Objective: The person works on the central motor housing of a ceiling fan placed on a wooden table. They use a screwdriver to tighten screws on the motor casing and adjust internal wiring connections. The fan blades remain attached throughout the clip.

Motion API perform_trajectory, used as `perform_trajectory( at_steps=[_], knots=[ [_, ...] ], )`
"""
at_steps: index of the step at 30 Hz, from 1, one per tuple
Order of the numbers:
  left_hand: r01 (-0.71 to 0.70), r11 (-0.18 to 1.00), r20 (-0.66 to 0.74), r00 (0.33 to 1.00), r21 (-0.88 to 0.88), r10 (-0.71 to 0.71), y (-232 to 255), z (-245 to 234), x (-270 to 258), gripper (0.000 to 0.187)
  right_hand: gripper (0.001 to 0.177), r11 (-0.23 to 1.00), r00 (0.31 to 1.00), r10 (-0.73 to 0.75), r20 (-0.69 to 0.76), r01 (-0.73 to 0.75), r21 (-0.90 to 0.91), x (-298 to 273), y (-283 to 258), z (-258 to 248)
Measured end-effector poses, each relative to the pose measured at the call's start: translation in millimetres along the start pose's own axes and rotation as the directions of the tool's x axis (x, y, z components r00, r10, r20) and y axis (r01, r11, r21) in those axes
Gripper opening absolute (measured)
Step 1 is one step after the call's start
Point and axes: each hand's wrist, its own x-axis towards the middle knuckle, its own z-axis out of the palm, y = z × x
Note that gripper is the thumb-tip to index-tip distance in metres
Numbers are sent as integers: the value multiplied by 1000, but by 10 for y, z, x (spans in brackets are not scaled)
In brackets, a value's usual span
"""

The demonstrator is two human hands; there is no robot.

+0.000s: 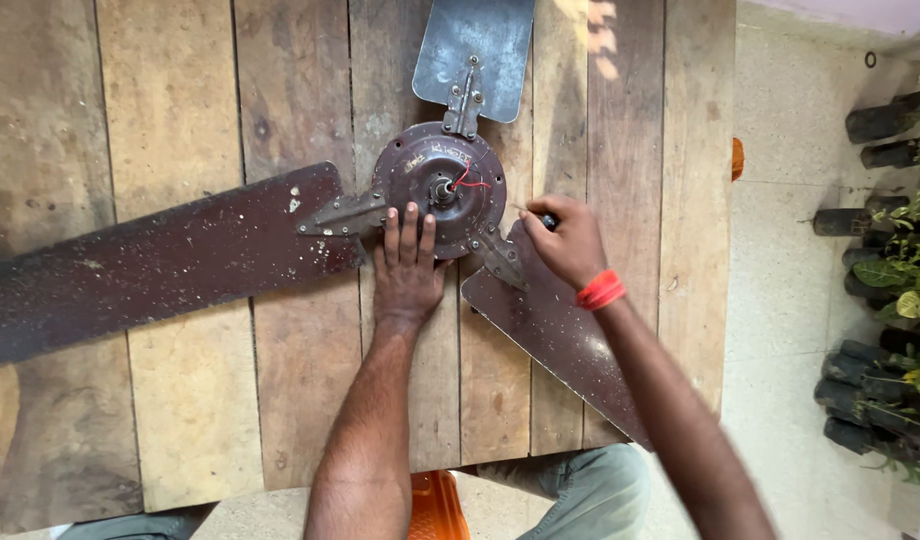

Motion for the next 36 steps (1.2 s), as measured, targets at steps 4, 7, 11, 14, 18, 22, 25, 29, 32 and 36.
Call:
perform_trajectory(
  at_steps=[4,7,11,14,18,22,25,29,32,36],
  knots=[
    [4,1000,-23,1000,11,-4,16,-28,20,96,11,849,949,272,-162,-157,505,-333,186,290],
    [18,1000,41,999,19,-18,13,-52,-15,96,14,552,923,368,-112,-120,825,-447,215,567],
    [35,999,-1,999,15,-35,30,-73,5,93,12,742,945,194,-263,33,669,-470,125,722],
    [21,1000,-19,1000,-11,-21,48,-44,5,93,18,792,935,103,-340,129,596,-389,109,735],
    [42,999,1,999,3,-42,43,-39,-37,94,27,814,898,224,-377,40,579,-317,137,813],
    [28,1000,-22,999,6,-27,49,-54,0,93,20,847,872,179,-456,99,522,-341,141,867],
    [23,1000,-40,999,7,-22,50,-64,8,94,18,840,870,121,-478,167,517,-373,93,909],
    [32,999,-10,999,-6,-32,43,-63,4,94,22,893,869,47,-492,185,411,-394,33,895],
    [30,999,0,1000,-18,-30,45,-59,-10,92,19,895,855,62,-514,180,408,-415,22,886],
    [41,999,25,999,-3,-41,36,-80,7,93,16,885,859,40,-511,207,417,-412,30,926]
  ],
)
